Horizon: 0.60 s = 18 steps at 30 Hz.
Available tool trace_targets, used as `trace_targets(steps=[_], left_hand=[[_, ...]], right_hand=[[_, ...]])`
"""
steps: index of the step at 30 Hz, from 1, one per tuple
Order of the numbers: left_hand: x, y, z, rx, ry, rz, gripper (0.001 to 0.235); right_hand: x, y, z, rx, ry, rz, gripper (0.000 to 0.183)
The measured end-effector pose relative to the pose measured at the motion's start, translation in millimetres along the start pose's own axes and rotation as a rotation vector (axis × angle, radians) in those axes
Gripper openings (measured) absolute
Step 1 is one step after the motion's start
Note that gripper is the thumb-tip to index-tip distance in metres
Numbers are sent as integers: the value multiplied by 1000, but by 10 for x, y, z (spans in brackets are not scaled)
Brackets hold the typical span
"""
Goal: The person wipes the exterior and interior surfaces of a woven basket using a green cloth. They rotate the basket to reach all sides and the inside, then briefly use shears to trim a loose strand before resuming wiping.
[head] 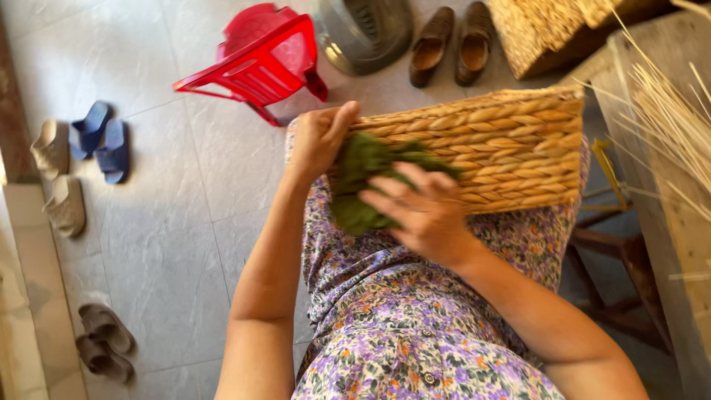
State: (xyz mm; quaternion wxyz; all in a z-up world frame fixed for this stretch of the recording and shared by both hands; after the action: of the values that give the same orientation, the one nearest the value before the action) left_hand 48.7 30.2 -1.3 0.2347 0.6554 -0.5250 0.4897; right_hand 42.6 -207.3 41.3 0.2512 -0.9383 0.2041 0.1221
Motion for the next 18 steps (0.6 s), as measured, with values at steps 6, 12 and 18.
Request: trace_targets(steps=[6,12,18], left_hand=[[119,-21,-33,32,-84,57,53],[163,-59,-67,32,-78,111,57],[125,-94,-23,33,-111,105,59]], right_hand=[[982,586,-609,118,321,305,55],[1180,858,-613,258,377,528,46],[379,444,13,117,272,302,68]])
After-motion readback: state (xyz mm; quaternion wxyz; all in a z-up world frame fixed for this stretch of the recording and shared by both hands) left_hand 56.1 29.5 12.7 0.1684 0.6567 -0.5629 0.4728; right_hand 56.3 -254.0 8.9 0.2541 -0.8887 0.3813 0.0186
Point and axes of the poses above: each hand's wrist, its own y-axis away from the middle knuckle, its own z-axis out of the palm, x = y × z, the point moved 5 cm from there along -y, towards the middle knuckle, and after that the axes turned 12 degrees about z, right-handed, at the moved point
